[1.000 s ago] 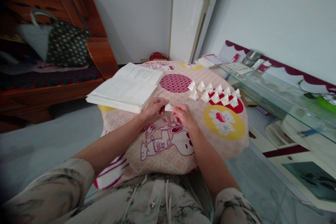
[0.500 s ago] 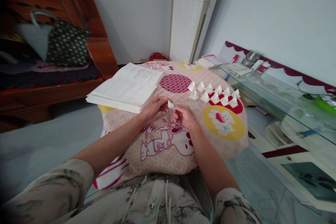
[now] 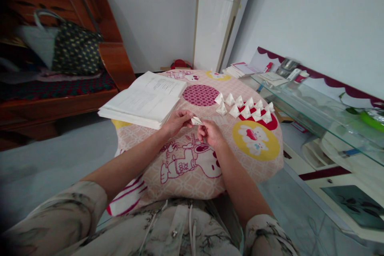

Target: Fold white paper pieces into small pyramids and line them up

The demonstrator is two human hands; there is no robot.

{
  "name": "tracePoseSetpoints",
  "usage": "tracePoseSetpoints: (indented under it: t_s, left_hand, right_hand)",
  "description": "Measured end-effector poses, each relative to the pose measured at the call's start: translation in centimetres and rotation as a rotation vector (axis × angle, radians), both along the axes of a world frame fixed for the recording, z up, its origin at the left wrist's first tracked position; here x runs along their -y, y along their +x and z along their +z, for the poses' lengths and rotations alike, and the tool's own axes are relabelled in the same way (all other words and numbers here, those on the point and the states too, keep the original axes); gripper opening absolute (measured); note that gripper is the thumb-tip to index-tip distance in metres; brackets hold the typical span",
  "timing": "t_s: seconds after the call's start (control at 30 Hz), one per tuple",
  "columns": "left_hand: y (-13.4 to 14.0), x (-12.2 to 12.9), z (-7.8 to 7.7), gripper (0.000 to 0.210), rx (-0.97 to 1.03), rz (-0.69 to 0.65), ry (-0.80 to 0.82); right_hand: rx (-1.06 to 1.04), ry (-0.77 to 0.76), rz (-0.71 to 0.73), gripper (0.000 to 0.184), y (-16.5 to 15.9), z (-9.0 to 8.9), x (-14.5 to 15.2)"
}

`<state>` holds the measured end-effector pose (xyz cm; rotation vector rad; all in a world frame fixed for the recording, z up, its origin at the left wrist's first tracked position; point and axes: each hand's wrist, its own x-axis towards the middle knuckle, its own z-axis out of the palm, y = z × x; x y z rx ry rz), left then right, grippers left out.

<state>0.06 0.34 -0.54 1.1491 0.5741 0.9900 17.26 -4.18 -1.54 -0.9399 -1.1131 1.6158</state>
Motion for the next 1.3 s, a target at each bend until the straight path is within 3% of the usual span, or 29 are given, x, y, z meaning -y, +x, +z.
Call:
tracePoseSetpoints:
  t_s: [0.37,0.77,0.87,1.03,1.13,1.3]
  left_hand:
    - [0.0,-0.2,-0.6,0.044,-0.148,0.076,0.104]
    - [0.0,-0.1,-0.5,0.045,-0.169,0.105,0.183]
    - [0.1,0.0,-0.4,0.038,-0.173,0.113,0.157]
    - [0.3,0.0,-0.6,0.012,-0.319,0.184,0.012]
    - [0.4,-0.2,-0.8,0.011,-0.458,0.213,-0.001]
    - [0.1,-0.1,-0.9,0.012,-0.589,0.205,0.135]
  right_hand:
    - [0.049,-0.005,-0.133,0.054,-0.4,-0.1,-0.1]
    - [0.166,0.058,-0.248,0.055,-0.7,0.1,0.1]
    - [0.248,0.108,-0.341,0.049,-0.2,-0.1,0.0]
    - [0.465,0.323,-0.574,0.027,1.3,-0.4,-0.3]
    - [0.517,0.370,-0.531,0.015,1.5,-0.4,-0.5]
    - [0.668,0.544,-0.476,0.005,1.0,-0.4,-0.8]
